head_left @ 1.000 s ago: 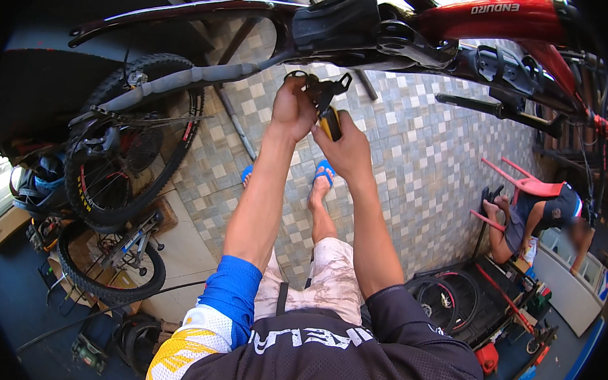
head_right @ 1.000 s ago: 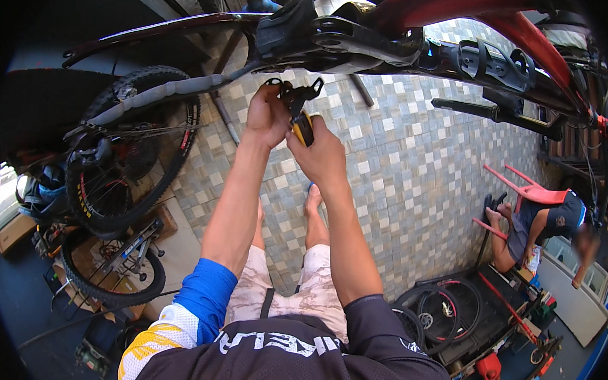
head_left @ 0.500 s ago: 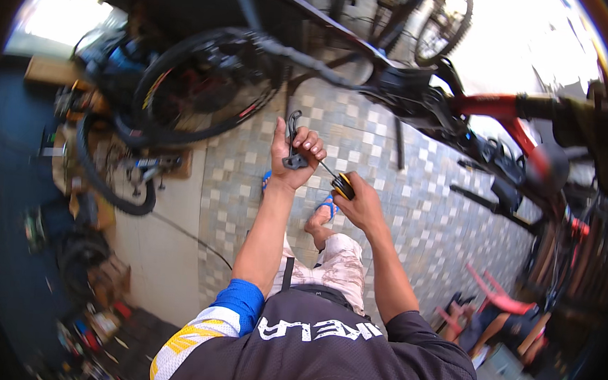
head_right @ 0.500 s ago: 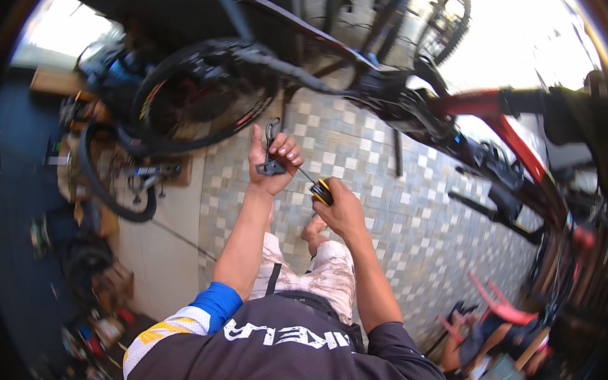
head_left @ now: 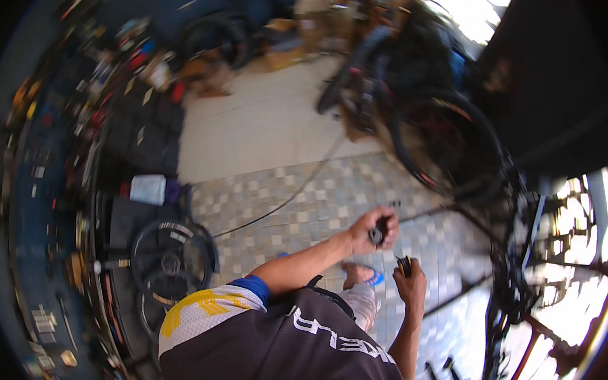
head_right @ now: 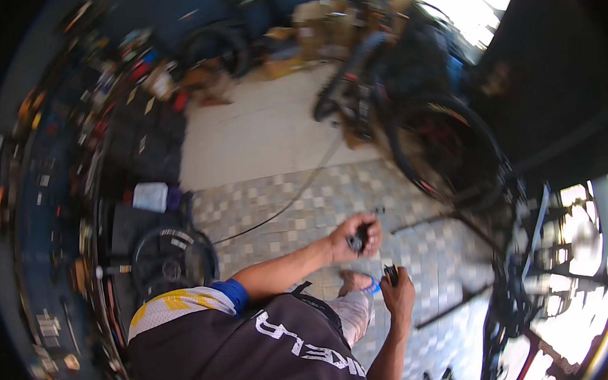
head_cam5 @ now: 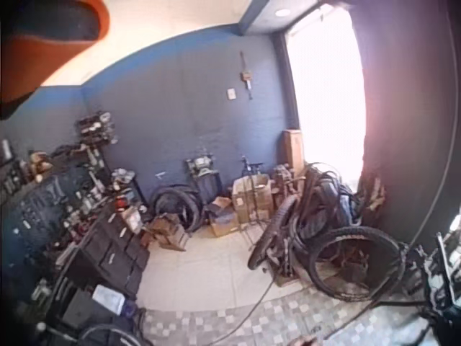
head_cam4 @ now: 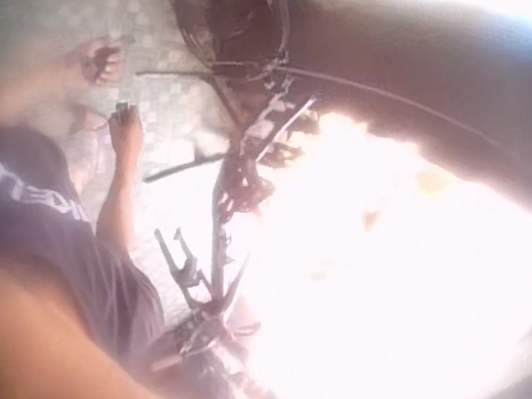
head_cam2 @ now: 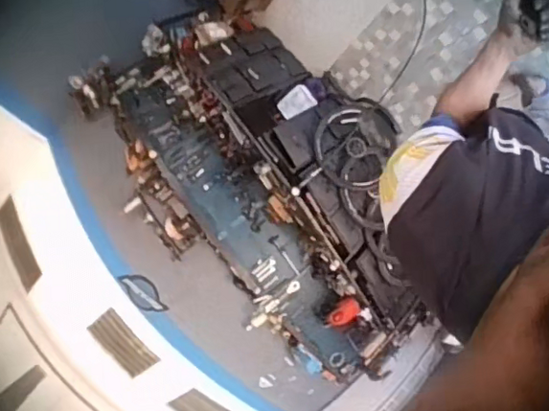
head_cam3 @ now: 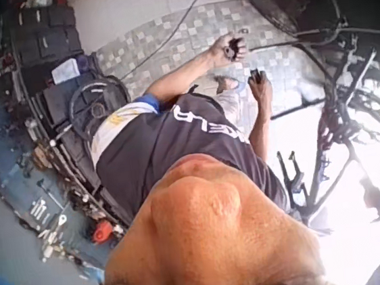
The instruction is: The person removes a red bicycle fork from a bike, places it on a workbench, and uses a screwdriver to adjust components. They then return to the bike and use a yellow multi-tool to tighten bolts on the frame.
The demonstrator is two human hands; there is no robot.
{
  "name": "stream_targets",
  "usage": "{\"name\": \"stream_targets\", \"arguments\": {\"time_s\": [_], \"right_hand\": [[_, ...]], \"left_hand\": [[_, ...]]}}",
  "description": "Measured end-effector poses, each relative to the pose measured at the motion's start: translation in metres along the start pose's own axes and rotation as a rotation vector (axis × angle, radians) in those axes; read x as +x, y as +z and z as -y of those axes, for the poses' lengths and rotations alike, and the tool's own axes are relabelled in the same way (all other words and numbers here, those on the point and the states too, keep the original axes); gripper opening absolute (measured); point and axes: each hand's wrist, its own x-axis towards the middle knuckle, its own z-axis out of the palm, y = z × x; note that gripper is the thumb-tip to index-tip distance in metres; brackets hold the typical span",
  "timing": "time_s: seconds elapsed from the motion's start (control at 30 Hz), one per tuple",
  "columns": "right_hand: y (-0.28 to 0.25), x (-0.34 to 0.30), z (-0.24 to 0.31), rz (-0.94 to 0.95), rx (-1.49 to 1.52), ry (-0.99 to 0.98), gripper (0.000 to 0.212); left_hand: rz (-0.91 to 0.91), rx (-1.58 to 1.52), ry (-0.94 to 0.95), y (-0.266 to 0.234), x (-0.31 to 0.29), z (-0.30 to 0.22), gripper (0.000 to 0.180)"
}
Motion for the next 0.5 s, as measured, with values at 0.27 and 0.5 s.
{"name": "stream_targets", "arguments": {"time_s": [0.27, 0.5], "right_hand": [[0.144, -0.034, 0.212, 0.304, -0.123, -0.380, 0.037], [0.250, -0.054, 0.361, 0.531, -0.176, -0.601, 0.041]], "left_hand": [[-0.283, -0.080, 0.437, -0.086, -0.368, -0.043, 0.040], [-0.447, -0.021, 0.878, -0.092, -0.542, -0.115, 0.042]]}}
